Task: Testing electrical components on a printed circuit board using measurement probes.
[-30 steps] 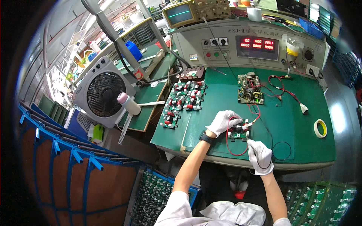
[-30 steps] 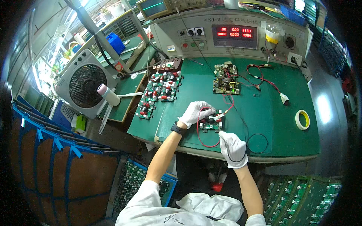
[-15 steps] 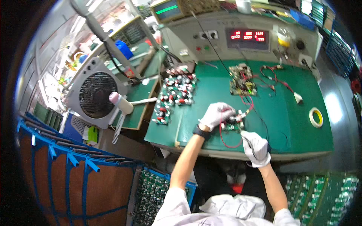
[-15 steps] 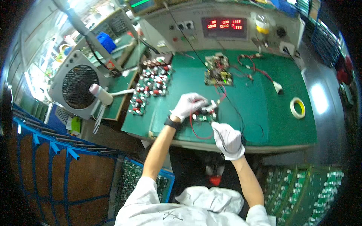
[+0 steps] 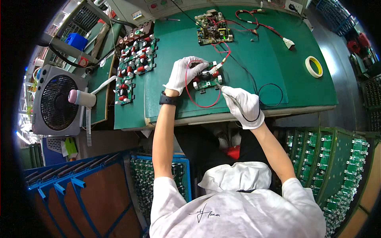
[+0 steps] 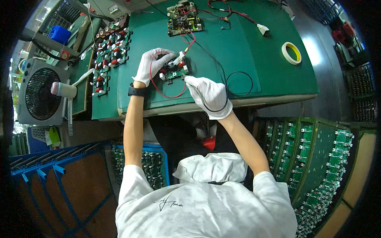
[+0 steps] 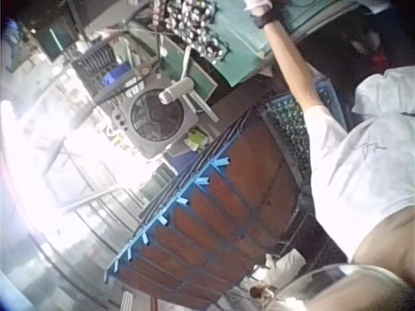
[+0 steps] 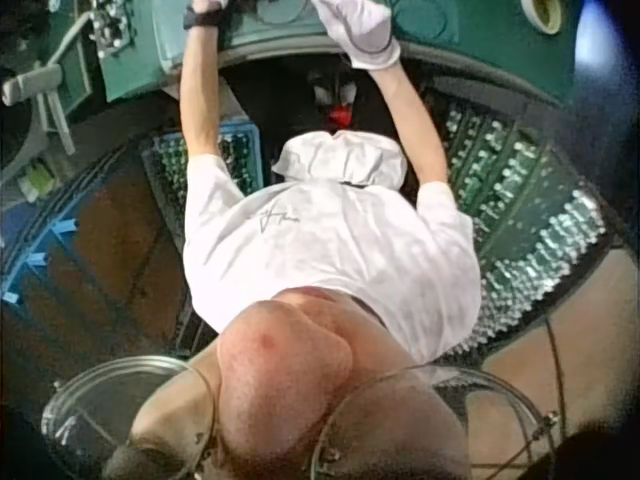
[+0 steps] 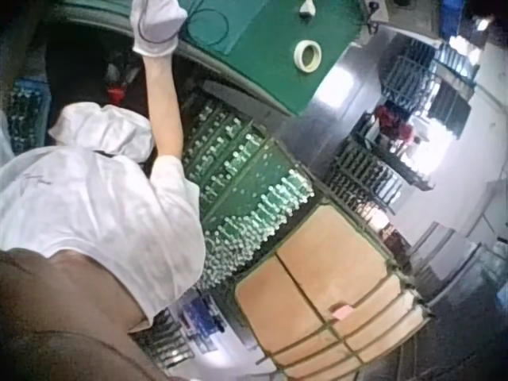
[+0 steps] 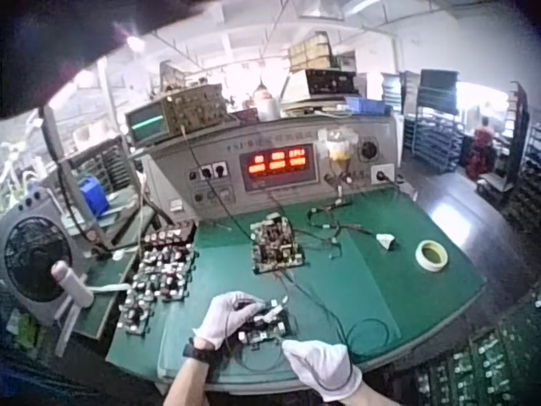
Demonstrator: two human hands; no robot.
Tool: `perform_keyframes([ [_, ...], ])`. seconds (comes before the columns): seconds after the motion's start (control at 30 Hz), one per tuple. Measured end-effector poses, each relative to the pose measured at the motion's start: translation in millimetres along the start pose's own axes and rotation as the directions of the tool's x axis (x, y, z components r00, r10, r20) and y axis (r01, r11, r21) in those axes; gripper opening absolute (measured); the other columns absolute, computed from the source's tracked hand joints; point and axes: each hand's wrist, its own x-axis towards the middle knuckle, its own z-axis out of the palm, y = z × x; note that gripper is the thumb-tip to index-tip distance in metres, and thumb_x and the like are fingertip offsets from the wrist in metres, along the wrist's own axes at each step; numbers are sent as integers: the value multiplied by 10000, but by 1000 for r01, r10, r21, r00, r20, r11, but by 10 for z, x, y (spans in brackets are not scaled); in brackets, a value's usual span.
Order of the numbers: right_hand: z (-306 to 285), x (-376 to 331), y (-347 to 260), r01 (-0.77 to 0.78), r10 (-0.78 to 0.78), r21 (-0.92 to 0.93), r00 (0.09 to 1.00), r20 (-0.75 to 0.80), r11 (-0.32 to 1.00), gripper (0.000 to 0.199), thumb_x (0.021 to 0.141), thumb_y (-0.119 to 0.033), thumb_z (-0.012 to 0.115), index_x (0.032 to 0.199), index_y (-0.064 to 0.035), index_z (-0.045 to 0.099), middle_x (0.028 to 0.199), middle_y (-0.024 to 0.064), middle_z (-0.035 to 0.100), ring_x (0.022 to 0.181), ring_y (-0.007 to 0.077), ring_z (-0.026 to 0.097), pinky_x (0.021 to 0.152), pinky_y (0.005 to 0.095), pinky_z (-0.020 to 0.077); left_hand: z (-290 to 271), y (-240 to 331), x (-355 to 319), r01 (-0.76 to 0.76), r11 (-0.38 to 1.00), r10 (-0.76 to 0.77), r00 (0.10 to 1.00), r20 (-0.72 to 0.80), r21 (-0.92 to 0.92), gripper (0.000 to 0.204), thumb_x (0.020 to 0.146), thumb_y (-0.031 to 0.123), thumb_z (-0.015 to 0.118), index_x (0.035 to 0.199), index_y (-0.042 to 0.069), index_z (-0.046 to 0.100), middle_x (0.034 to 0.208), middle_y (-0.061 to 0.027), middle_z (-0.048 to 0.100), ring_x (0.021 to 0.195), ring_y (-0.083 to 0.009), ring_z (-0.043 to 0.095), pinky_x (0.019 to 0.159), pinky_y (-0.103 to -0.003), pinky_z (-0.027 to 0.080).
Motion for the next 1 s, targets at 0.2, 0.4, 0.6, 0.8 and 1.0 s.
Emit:
perform_keyframes([
  [0.2,1,-16,-38,-56,56,-27,998,22,998,315,870,23,824,1147,-78,714,948,99,770,760,294,753,642,360,606,-19,49,-5,-8,1000,8,1000,-10,23,299,959,332,781,1072,60,834,1002,-139,816,943,-267,799,853,-352,595],
  [0.4,13,-49,9,-2,3,-26,999,49,1000,438,871,-25,814,1275,-113,671,895,90,703,774,279,729,597,378,572,51,-28,-17,30,973,-32,999,-2,-229,243,956,228,820,1058,8,828,976,-101,828,880,-140,762,831,-313,596],
  [0.6,-23,47,-58,12,-11,-18,998,57,1000,425,864,-1,812,1258,-85,678,937,93,724,792,272,741,583,370,554,56,10,-41,142,953,-139,990,32,-269,215,965,215,821,1041,14,830,930,-103,808,838,-136,746,781,-317,601],
  [0.8,-43,16,-91,-19,21,-29,996,81,999,389,850,64,803,1192,-71,675,933,121,721,792,330,732,643,416,581,1,20,-22,55,997,-54,998,34,-49,280,936,312,804,1063,65,837,985,-147,803,909,-294,780,825,-379,597],
  [1.0,-45,21,-87,-9,12,-44,997,70,999,388,854,47,808,1198,-75,678,918,113,716,775,313,729,616,400,570,6,40,-24,70,997,-70,997,21,-35,291,939,327,792,1058,65,836,994,-162,799,930,-322,772,841,-396,590],
])
